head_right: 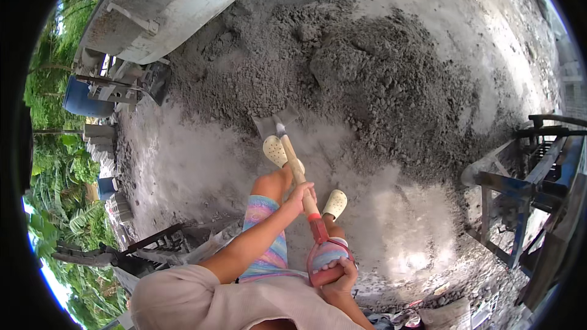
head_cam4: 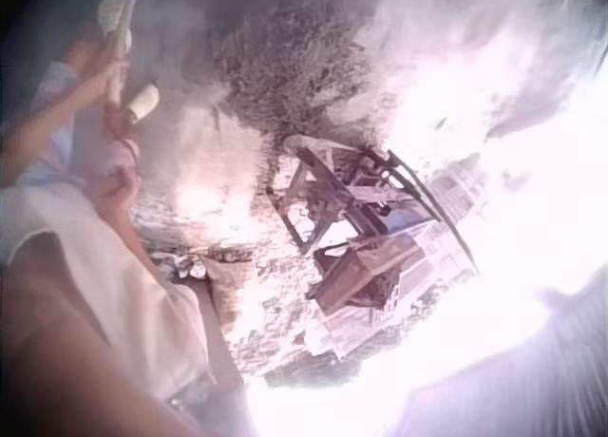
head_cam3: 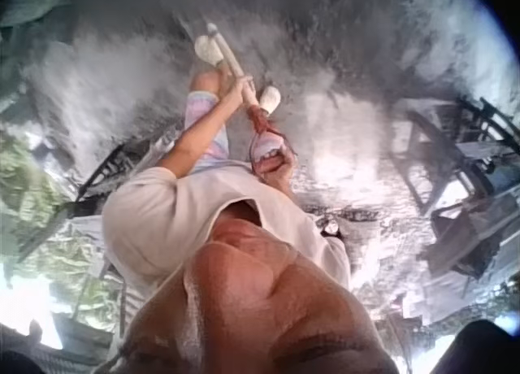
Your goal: The person uses a shovel to mix a pile of wet concrete on the ground next to a cement mixer. They repeatedly turn and fold the material to homogenize it, then briefly adjust the mixer's discharge lever before resuming shoveling.
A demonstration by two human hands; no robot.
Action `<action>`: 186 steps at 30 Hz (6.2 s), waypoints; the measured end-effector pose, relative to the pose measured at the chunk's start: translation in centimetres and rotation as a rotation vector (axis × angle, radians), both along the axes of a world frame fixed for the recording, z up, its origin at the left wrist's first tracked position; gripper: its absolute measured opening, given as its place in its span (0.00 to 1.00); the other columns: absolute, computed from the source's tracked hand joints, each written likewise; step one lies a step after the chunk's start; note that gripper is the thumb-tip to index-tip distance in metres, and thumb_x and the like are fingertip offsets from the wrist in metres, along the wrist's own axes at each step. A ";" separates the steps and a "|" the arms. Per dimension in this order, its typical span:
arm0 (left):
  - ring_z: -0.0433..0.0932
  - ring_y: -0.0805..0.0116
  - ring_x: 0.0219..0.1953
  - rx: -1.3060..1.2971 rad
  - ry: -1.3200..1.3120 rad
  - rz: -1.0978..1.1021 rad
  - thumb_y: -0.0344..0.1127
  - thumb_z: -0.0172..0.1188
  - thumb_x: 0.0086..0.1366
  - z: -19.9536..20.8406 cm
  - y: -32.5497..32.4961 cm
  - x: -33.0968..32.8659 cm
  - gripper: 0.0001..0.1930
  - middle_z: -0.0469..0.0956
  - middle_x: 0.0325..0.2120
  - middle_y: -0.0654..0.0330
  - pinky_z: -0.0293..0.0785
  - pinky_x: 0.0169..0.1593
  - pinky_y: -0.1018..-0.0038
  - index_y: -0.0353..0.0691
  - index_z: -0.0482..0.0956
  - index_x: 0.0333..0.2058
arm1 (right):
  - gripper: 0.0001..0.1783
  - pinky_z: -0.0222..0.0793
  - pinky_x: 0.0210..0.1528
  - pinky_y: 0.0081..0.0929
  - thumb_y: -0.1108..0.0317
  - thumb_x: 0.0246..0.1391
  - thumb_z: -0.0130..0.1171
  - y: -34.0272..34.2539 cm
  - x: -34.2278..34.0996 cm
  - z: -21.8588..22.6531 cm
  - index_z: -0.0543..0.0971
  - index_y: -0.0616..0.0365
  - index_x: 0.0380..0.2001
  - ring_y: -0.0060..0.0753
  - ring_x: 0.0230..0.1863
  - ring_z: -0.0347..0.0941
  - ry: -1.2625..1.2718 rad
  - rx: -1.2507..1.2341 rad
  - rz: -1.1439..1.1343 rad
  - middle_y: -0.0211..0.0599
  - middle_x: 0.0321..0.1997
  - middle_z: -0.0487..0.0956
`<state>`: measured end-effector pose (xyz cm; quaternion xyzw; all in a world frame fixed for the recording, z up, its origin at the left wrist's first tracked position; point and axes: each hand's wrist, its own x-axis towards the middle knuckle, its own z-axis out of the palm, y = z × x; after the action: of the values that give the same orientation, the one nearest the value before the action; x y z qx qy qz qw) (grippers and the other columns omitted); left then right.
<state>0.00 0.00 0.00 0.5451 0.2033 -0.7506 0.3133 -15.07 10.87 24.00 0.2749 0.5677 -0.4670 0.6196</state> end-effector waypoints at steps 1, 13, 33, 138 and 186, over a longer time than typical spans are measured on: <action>0.68 0.67 0.17 0.027 -0.010 0.007 0.34 0.57 0.49 0.3 0.5 -0.6 0.08 0.68 0.15 0.63 0.67 0.23 0.68 0.45 0.66 0.25 | 0.11 0.65 0.24 0.29 0.60 0.33 0.50 0.1 -0.2 0.5 0.66 0.57 0.12 0.34 0.16 0.64 0.023 0.041 -0.024 0.35 0.13 0.66; 0.70 0.68 0.21 -0.009 -0.184 0.031 0.35 0.58 0.51 -9.9 -18.5 2.6 0.09 0.69 0.19 0.63 0.70 0.28 0.70 0.43 0.66 0.26 | 0.05 0.61 0.17 0.25 0.68 0.37 0.49 -17.5 0.5 -11.7 0.66 0.57 0.16 0.29 0.15 0.63 0.163 -0.133 0.031 0.33 0.16 0.65; 0.66 0.72 0.16 0.130 -0.198 -0.133 0.45 0.58 0.50 -26.8 -28.1 14.9 0.13 0.64 0.11 0.69 0.64 0.24 0.75 0.50 0.63 0.17 | 0.23 0.57 0.10 0.24 0.49 0.49 0.50 -10.7 2.8 -20.8 0.69 0.59 0.17 0.25 0.08 0.60 0.933 0.844 -0.047 0.31 0.09 0.65; 0.67 0.67 0.14 0.036 -0.086 -0.088 0.33 0.57 0.47 -1.8 -10.8 15.5 0.09 0.67 0.12 0.62 0.67 0.21 0.70 0.44 0.65 0.16 | 0.09 0.64 0.23 0.31 0.64 0.33 0.53 -8.5 11.8 -1.3 0.68 0.57 0.18 0.33 0.19 0.65 0.117 -0.148 0.141 0.35 0.17 0.67; 0.62 0.70 0.18 0.186 -0.343 -0.014 0.36 0.55 0.46 -31.8 -28.7 26.4 0.09 0.63 0.14 0.68 0.65 0.28 0.71 0.46 0.62 0.17 | 0.20 0.49 0.08 0.19 0.50 0.48 0.51 -10.0 4.9 -40.4 0.64 0.51 0.13 0.19 0.07 0.52 0.656 0.531 0.062 0.24 0.08 0.58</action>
<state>26.37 -28.67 -31.81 0.6931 0.2115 -0.6268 0.2865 -10.15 0.85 -16.42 0.2445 0.8434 -0.3486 0.3276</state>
